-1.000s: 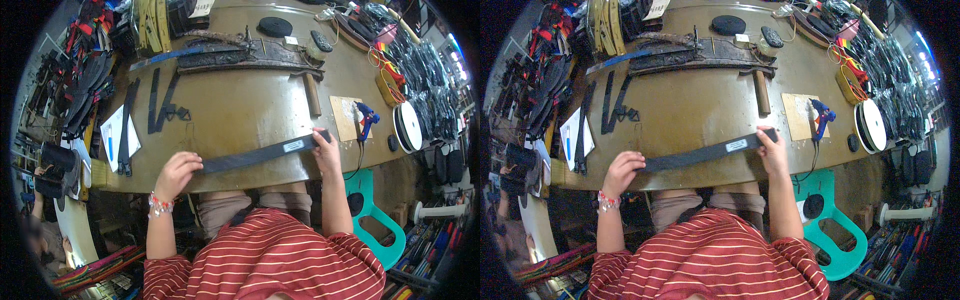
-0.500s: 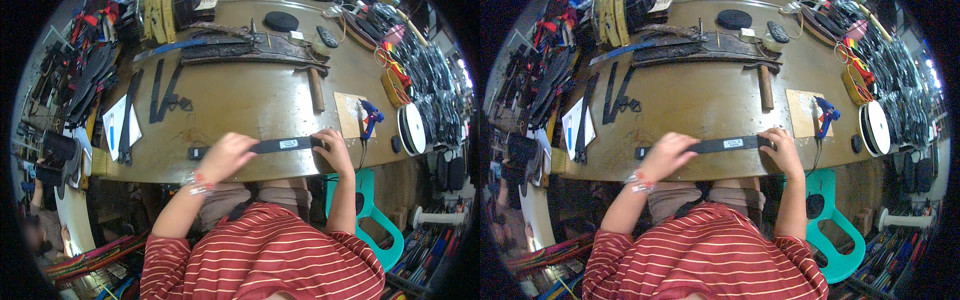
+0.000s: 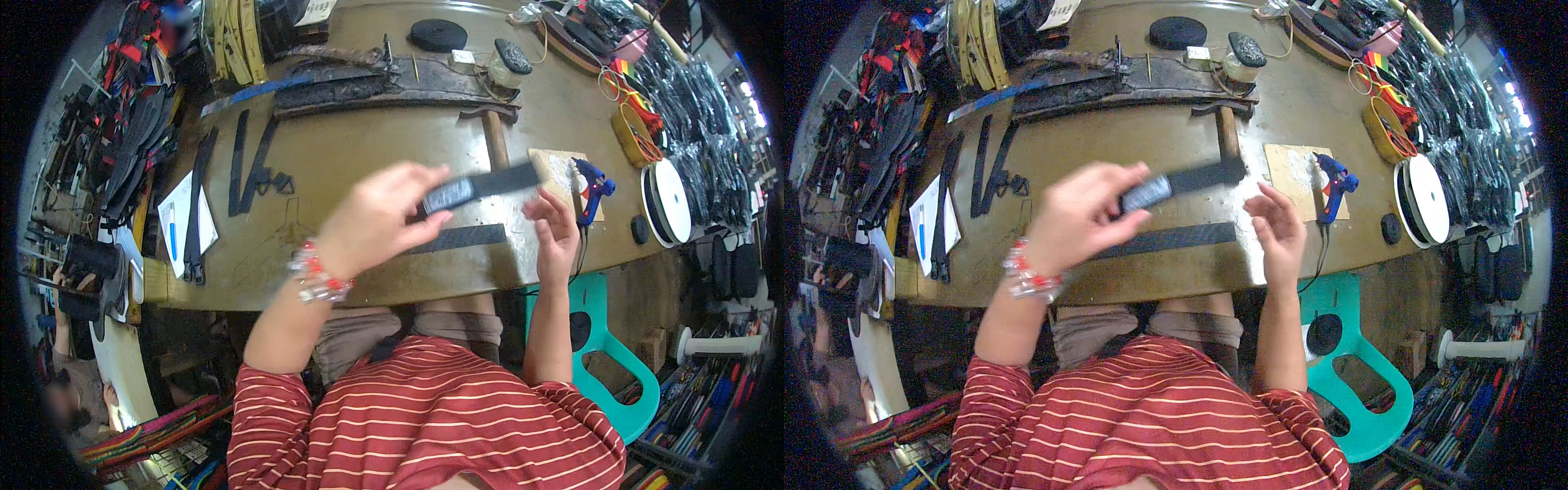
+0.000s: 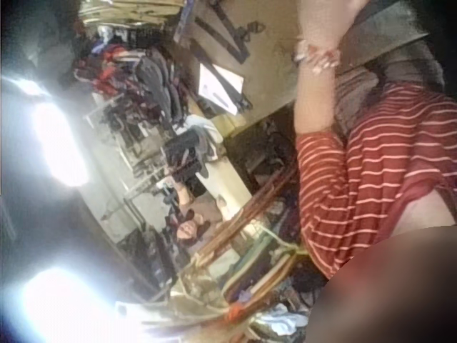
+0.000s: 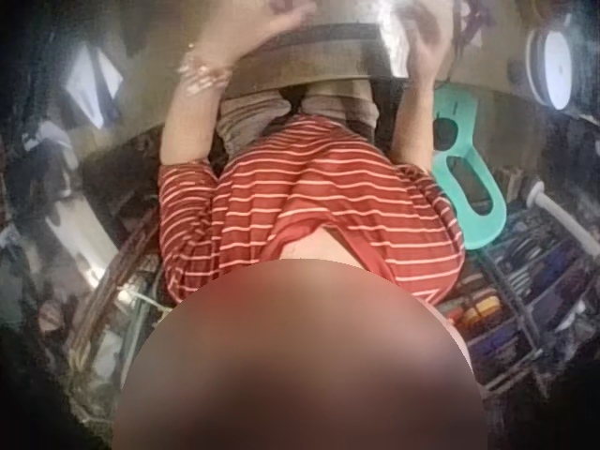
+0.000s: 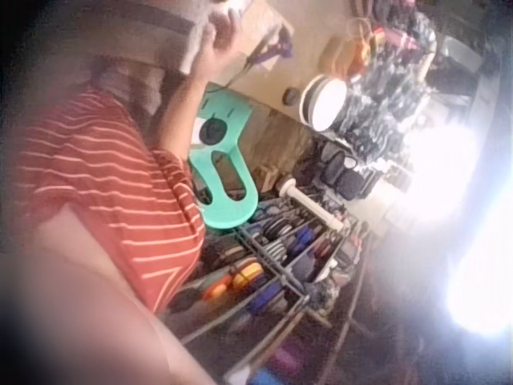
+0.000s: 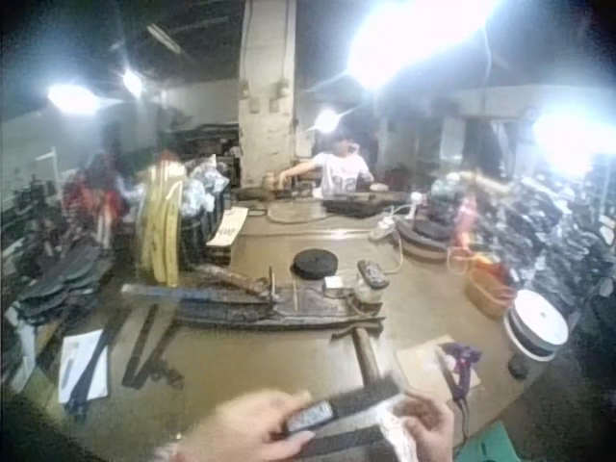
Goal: The person measures and cuts a black strap, then uses a hot glue gun to attach a buckle and a small fabric piece to the strap ends. The person works at a cluttered table with tools and materials visible.
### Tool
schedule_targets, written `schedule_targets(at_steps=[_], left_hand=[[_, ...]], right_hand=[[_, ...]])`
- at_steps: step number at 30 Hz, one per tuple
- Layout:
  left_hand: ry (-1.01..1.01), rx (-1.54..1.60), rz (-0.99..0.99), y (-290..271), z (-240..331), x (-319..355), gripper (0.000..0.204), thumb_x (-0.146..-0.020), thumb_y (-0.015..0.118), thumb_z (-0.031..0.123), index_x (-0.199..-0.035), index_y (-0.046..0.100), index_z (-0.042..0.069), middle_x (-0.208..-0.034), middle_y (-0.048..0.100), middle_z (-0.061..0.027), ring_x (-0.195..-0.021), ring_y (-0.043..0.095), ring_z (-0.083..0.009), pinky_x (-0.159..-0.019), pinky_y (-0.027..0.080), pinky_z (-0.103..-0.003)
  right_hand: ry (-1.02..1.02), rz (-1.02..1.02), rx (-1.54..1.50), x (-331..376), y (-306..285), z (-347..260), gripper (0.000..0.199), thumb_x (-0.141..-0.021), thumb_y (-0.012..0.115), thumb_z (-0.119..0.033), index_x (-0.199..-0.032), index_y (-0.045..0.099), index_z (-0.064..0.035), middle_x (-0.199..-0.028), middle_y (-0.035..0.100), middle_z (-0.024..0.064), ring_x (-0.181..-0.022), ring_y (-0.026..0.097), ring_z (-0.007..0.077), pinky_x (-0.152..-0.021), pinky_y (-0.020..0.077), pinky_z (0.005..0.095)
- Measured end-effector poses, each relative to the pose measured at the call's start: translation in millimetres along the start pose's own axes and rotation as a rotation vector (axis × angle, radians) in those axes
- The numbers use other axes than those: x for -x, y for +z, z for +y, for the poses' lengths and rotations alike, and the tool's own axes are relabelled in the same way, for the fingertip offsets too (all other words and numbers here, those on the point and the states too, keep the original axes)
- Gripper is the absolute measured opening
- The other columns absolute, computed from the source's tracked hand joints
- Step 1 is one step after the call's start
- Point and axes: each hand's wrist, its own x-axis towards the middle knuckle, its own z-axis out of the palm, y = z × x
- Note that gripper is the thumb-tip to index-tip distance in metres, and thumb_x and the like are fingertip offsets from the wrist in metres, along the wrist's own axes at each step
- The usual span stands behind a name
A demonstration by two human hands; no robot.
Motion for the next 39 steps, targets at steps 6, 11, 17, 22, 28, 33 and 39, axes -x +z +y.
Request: schedule_targets(at_steps=[6,11,17,22,28,33,39], left_hand=[[0.170,0.687,0.573,-76,21,-4,0.050,-0.083,0.063,0.010,-0.126,0.046,-0.010,-0.125,0.055,-0.0200,-0.096,0.064,-0.0210,-0.071,0.056,-0.026],[-0.157,0.740,0.789,-62,-15,53,0.043,-0.088,0.056,0.002,-0.129,0.045,-0.002,-0.125,0.055,-0.0145,-0.089,0.064,-0.0176,-0.064,0.058,-0.028],[-0.911,0.457,0.676,-31,-102,135,0.013,-0.086,0.065,0.009,-0.096,0.058,0.004,-0.087,0.063,-0.0040,-0.065,0.059,-0.0098,-0.051,0.048,-0.022],[-0.819,-0.440,0.304,-16,-102,150,0.033,-0.082,0.067,0.015,-0.111,0.056,0.004,-0.109,0.058,-0.0142,-0.099,0.055,-0.0294,-0.088,0.044,-0.039],[-0.484,-0.497,-0.178,36,-66,136,0.079,-0.088,0.049,0.055,-0.147,0.022,0.010,-0.154,0.016,-0.0153,-0.142,0.014,-0.0326,-0.113,0.011,-0.053],[-0.497,-0.455,-0.489,35,-56,135,0.078,-0.089,0.041,0.060,-0.147,0.024,0.010,-0.155,0.015,-0.0105,-0.143,0.014,-0.0271,-0.112,0.007,-0.058],[-0.777,-0.579,0.159,-53,-153,93,0.032,-0.087,0.061,0.028,-0.094,0.064,-0.003,-0.085,0.066,-0.0188,-0.083,0.063,-0.0360,-0.076,0.049,-0.043]], right_hand=[[-0.047,-0.756,0.103,-18,73,-46,0.057,-0.073,0.078,-0.016,-0.122,0.054,-0.0003,-0.108,0.064,0.0114,-0.100,0.062,0.0206,-0.088,0.0479,0.0330],[0.486,-0.685,-0.027,-27,66,-43,0.032,-0.084,0.066,-0.004,-0.115,0.061,0.0014,-0.093,0.066,0.0043,-0.082,0.060,0.0100,-0.071,0.0505,0.0268],[0.141,-0.647,0.922,-51,44,2,0.032,-0.080,0.067,-0.012,-0.111,0.068,-0.0131,-0.091,0.066,0.0106,-0.091,0.058,0.0297,-0.083,0.0439,0.0403],[-0.165,-0.513,1.253,-29,50,21,0.038,-0.073,0.073,-0.016,-0.111,0.066,-0.0144,-0.119,0.055,0.0067,-0.112,0.049,0.0278,-0.092,0.0391,0.0436],[-0.049,-0.759,1.246,23,60,27,0.073,-0.086,0.048,-0.056,-0.146,0.029,-0.0194,-0.153,0.022,0.0117,-0.141,0.018,0.0341,-0.112,0.0088,0.0563],[0.069,-0.769,1.341,48,58,27,0.079,-0.083,0.052,-0.056,-0.147,0.028,-0.0173,-0.153,0.021,0.0109,-0.142,0.017,0.0334,-0.112,0.0074,0.0577],[-0.072,-0.663,1.256,54,56,26,0.075,-0.083,0.052,-0.056,-0.145,0.032,-0.0187,-0.152,0.025,0.0098,-0.140,0.021,0.0315,-0.112,0.0098,0.0561]])
